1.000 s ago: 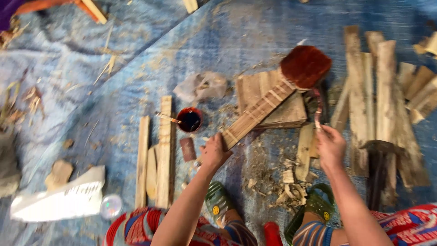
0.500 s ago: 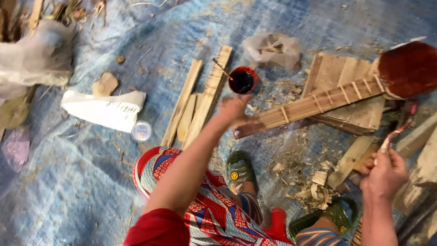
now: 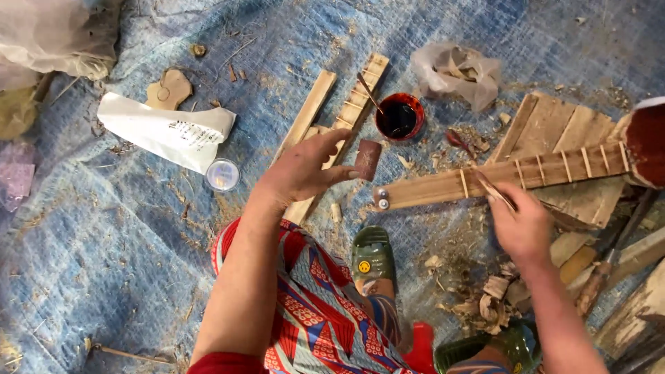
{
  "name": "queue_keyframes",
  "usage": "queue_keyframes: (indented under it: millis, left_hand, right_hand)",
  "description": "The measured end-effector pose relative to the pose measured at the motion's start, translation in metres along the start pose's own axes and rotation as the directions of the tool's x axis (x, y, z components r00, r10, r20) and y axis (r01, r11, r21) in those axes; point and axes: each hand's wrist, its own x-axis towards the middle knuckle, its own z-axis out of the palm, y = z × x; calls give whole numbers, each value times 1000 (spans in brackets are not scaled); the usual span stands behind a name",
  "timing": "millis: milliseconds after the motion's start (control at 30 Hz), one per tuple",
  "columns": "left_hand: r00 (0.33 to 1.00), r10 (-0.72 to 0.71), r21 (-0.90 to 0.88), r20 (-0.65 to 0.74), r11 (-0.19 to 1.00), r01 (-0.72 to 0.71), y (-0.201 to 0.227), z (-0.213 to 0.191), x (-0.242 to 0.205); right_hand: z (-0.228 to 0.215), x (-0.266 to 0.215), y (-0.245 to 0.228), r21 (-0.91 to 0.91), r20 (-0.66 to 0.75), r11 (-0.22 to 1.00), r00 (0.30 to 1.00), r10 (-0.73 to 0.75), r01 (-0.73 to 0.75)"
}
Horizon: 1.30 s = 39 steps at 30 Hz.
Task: Applying dark wood stain to a handcrafted string instrument using a small applicator tool on a floor-level workspace.
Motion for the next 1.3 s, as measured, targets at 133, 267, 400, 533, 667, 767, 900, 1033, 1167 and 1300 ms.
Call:
queue_keyframes:
  millis: [133,267,400,533,667,767,900,1033,1167,1300]
  left_hand:
    - [994,62,-64,92,996,-56,14,-11,6]
    - [990,126,-145,63,983,-116,14,-17,11]
    - [985,169,-195,34,968,-160,11,-24,15]
    - [985,165,-179,52,972,-153,3,-22,19]
    - [980,187,-183,67,968,-172,3,-19,25]
    - [982,173,-178,72,971,-158,4,-15,25]
    - [981,177,-155,75,974,-164,3,-15,26]
    - [978,194,-189,74,966,-178,4,-13,25]
    - [980,185,-166,75,971,-171,6,-9,27]
    - [975,203,-201,89,962,-182,16,-15,23]
  right_hand:
    - [51,59,-1,-175,67,976,990,-120,130]
    - [114,119,30,-480,157,864,984,-85,151]
    - [162,152,45,-584,207,795,977,-52,166]
    - [175,166,37,-554,266,817,964,-11,162]
    - [187,178,54,-583,312,797,949,41,157]
    - [179,169,47,-590,345,792,936,73,155]
    - [152,157,18,-527,348,825,937,-10,205]
    - [134,148,4,-564,342,804,940,18,189]
    - [127,146,0,-516,349,844,936,49,148]
    - [126,143,2,-514,343,842,939,28,163]
